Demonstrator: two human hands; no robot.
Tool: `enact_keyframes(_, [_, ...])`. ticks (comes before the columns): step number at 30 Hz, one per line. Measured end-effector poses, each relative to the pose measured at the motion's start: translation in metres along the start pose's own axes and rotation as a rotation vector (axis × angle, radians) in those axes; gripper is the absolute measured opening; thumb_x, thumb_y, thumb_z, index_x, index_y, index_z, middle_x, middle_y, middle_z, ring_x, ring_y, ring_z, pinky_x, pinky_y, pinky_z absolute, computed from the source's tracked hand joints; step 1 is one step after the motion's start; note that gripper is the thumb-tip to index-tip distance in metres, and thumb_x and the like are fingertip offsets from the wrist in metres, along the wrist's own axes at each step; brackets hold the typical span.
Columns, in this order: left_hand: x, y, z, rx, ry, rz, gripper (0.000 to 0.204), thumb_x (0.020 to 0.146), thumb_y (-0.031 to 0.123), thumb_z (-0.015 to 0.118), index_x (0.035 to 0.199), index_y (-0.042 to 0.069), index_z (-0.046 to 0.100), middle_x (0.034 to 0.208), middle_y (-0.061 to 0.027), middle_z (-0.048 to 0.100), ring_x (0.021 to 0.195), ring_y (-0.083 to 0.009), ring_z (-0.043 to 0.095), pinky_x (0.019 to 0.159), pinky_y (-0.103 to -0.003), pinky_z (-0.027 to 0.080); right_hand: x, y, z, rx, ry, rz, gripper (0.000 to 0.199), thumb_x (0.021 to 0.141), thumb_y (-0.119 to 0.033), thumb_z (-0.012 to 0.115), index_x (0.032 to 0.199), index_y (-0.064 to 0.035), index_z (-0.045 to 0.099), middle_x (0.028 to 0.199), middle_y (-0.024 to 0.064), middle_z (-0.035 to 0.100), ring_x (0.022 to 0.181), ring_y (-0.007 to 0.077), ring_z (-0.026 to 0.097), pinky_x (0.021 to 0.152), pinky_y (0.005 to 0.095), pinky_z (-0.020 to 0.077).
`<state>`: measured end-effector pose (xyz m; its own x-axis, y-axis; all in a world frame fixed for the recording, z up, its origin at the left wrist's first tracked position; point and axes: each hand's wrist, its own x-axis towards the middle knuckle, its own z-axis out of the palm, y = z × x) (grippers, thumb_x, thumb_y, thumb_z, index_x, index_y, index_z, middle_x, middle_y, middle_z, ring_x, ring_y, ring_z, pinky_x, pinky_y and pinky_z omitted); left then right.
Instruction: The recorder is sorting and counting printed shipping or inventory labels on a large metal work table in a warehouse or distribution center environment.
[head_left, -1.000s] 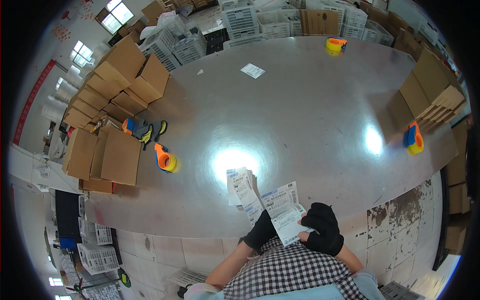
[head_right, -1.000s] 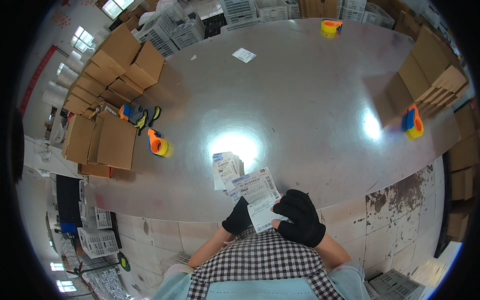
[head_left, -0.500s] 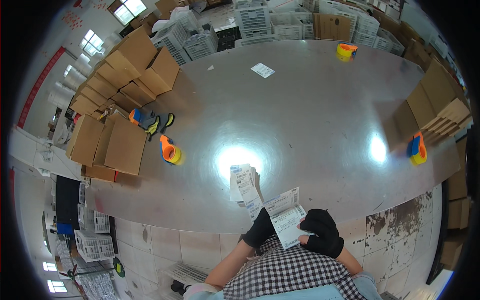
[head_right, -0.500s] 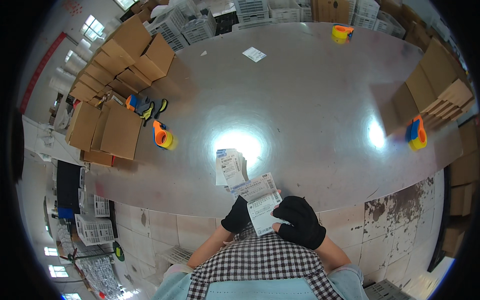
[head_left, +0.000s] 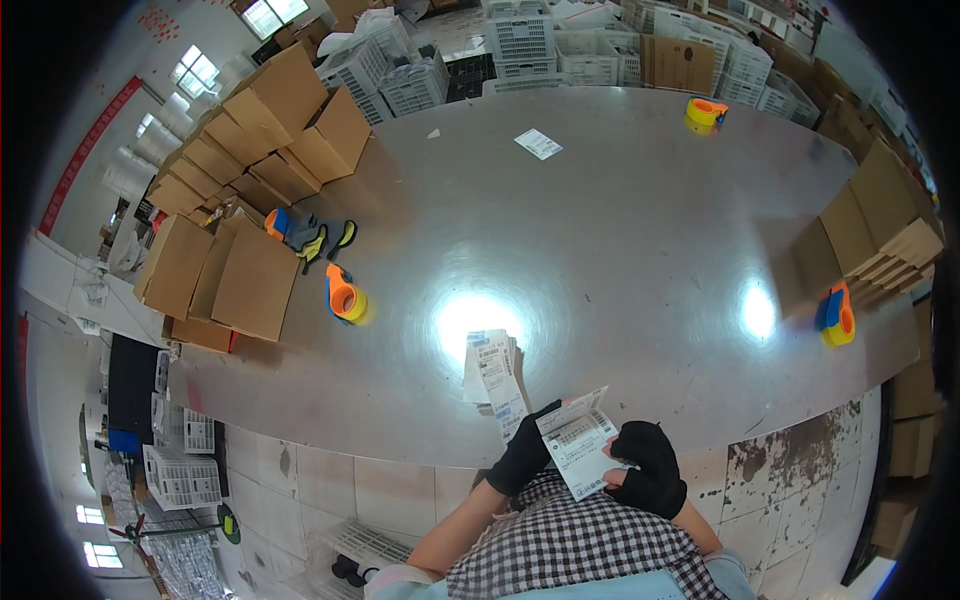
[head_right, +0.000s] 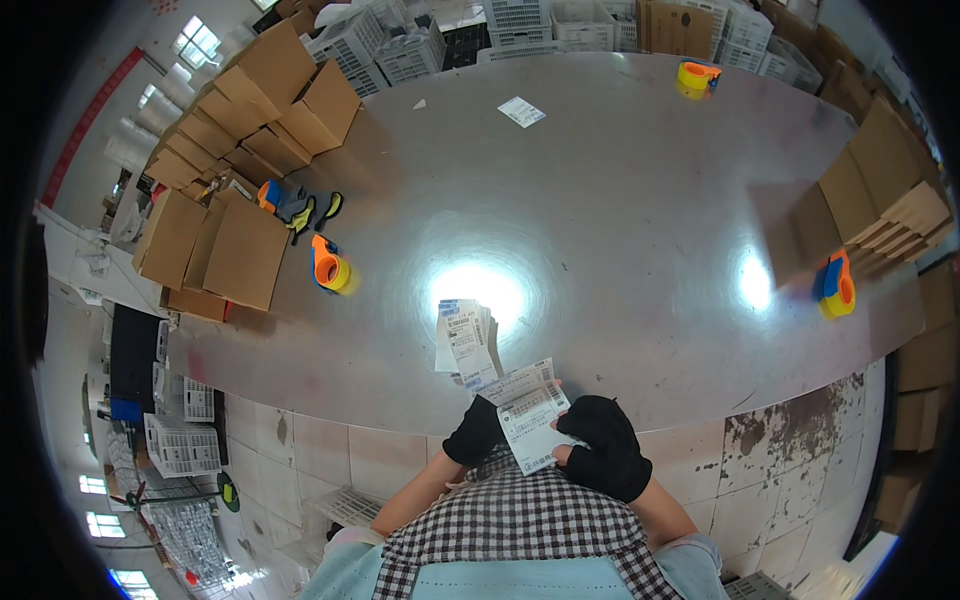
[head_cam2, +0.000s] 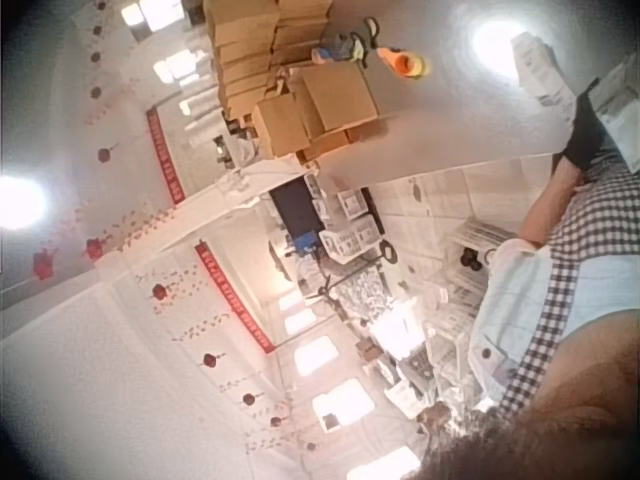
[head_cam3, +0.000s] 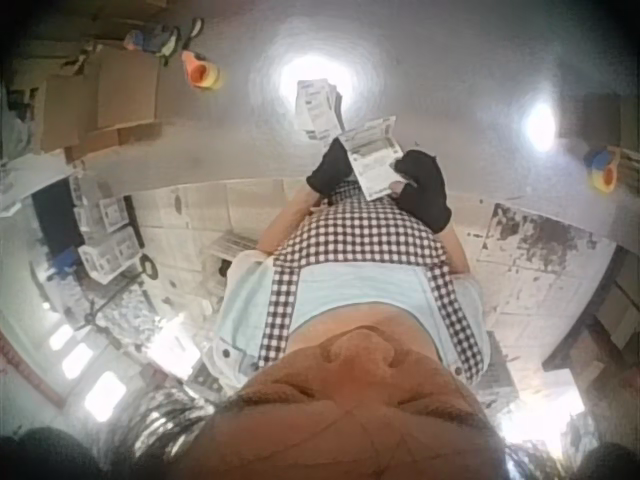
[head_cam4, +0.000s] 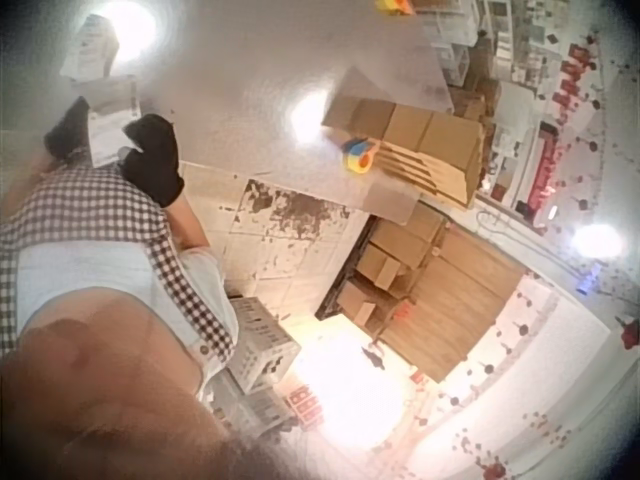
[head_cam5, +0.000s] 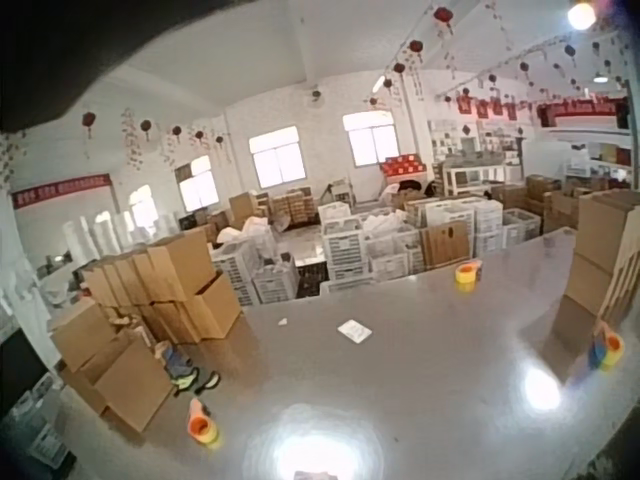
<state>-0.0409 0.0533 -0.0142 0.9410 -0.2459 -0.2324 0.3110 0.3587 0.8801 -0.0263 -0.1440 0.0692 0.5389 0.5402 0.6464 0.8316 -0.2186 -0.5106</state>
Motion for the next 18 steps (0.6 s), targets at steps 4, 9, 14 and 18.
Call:
enact_keyframes(4, [0.002, 0.011, 0.002, 0.126, -0.018, 0.02, 0.039, 0.086, 0.008, 0.051, 0.125, 0.004, 0.045, 0.107, -0.0073, 0.058, 0.091, -0.0109, 0.057, 0.077, -0.023, 0.047, -0.003, 0.001, -0.001, -0.011, 0.005, 0.063, 0.032, 0.051, -0.006, 0.073, 0.077, -0.0127, 0.056, 0.098, 0.0087, 0.057, 0.085, 0.0299, 0.055, 0.069, 0.0391, 0.0452])
enact_keyframes(9, [0.0, 0.005, -0.006, 0.312, -0.024, -0.013, 0.037, 0.083, 0.01, 0.057, 0.119, 0.003, 0.05, 0.105, -0.0075, 0.06, 0.09, -0.0129, 0.058, 0.078, -0.025, 0.047, -0.002, -0.001, -0.001, -0.013, 0.025, 0.134, 0.029, 0.051, -0.006, 0.074, 0.074, -0.0142, 0.058, 0.102, 0.0095, 0.055, 0.09, 0.0304, 0.054, 0.071, 0.0381, 0.0454])
enact_keyframes(14, [0.001, 0.001, 0.01, 0.222, -0.099, -0.019, 0.037, 0.084, 0.013, 0.056, 0.118, 0.0, 0.047, 0.107, -0.0109, 0.058, 0.094, -0.0172, 0.057, 0.08, -0.028, 0.048, 0.003, 0.001, 0.013, 0.496, 0.416, 0.648, 0.052, 0.061, -0.009, 0.076, 0.108, -0.0067, 0.053, 0.111, 0.0112, 0.052, 0.1, 0.0244, 0.053, 0.083, 0.034, 0.0448])
enact_keyframes(18, [-0.008, 0.002, 0.016, 0.193, -0.105, -0.172, 0.039, 0.087, 0.011, 0.052, 0.122, -0.002, 0.042, 0.113, -0.0133, 0.054, 0.101, -0.0202, 0.054, 0.083, -0.03, 0.046, -0.034, 0.034, 0.028, 0.534, 0.198, 0.793, 0.046, 0.072, -0.01, 0.07, 0.112, -0.0018, 0.05, 0.105, 0.0088, 0.054, 0.095, 0.0156, 0.053, 0.079, 0.0285, 0.046])
